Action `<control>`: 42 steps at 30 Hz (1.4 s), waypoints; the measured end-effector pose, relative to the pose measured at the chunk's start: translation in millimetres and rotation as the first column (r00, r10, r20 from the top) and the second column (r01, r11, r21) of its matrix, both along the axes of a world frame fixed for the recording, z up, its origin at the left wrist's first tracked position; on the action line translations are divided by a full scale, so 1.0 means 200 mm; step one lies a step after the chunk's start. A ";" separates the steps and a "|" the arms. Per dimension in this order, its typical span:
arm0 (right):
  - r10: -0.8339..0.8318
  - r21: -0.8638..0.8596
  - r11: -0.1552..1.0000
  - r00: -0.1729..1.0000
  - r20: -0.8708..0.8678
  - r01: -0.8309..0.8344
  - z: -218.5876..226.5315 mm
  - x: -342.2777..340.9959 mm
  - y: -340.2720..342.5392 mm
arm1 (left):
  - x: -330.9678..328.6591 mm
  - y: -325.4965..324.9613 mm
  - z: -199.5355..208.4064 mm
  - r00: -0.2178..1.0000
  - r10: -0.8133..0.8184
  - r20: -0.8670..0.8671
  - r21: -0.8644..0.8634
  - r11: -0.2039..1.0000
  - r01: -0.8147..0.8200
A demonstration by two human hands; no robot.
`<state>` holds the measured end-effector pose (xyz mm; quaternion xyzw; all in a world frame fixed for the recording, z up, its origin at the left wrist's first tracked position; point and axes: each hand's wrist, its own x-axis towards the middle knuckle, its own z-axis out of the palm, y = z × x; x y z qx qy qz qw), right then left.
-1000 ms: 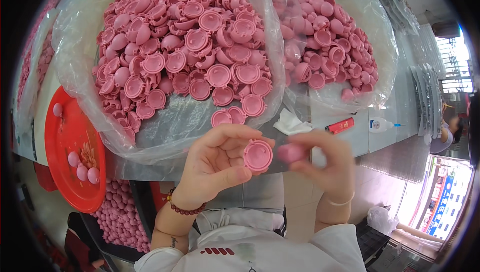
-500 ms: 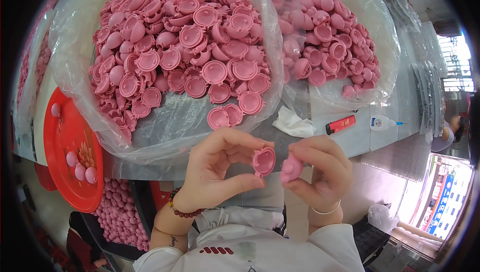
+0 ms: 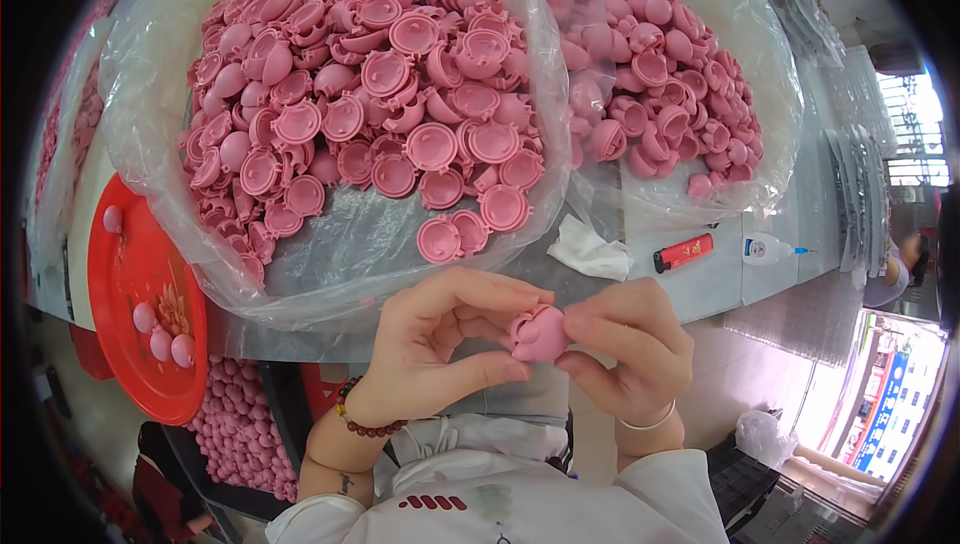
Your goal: Applying adhesive to pink plastic parts and joining them together to assemble components.
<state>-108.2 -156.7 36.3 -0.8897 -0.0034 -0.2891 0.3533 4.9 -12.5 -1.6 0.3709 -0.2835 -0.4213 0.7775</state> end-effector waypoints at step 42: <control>0.091 0.089 0.990 0.983 0.162 -0.107 -0.01 0.07 0.12 | 0.02 0.00 -0.02 0.973 -0.176 0.148 0.054 0.984 0.170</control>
